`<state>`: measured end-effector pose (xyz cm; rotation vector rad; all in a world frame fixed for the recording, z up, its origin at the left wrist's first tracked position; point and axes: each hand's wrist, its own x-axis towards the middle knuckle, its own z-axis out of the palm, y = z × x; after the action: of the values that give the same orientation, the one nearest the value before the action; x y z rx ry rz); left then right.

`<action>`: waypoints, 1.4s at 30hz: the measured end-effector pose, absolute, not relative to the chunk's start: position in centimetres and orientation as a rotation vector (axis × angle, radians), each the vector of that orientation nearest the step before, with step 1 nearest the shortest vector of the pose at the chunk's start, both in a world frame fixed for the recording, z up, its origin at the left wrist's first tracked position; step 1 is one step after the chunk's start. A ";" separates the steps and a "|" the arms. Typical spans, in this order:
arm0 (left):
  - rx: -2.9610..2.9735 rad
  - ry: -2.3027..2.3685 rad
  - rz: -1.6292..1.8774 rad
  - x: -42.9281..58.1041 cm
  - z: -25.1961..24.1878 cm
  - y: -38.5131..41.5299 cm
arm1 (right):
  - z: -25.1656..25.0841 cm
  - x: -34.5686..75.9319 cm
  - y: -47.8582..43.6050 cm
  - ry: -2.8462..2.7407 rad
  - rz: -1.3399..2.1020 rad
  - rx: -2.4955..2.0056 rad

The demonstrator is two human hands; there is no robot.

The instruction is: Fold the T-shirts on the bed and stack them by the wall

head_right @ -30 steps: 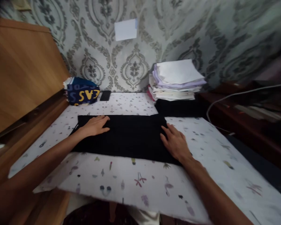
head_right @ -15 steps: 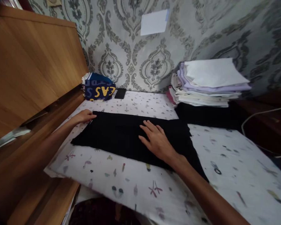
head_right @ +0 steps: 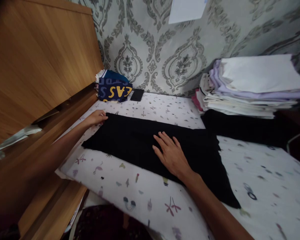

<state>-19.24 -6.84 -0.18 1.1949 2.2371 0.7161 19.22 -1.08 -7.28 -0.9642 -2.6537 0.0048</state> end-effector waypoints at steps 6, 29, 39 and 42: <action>1.048 2.176 0.817 -18.8 -0.3 -8.1 | -7.2 19.3 -1.2 -2.665 0.023 -0.964; 1.081 2.349 0.820 -21.1 -2.1 -4.2 | -6.9 19.4 -1.3 -2.677 0.046 -0.958; 1.562 2.585 0.782 -17.0 -0.6 -6.8 | -6.9 19.3 -1.4 -2.681 0.041 -0.961; 2.056 2.334 0.600 -14.8 -1.0 -7.9 | -6.6 19.3 -1.5 -2.689 0.038 -0.973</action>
<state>-14.81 -7.85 -1.04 2.0557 2.3340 0.6000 19.29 -1.53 -6.64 -0.9735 -2.6890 0.0378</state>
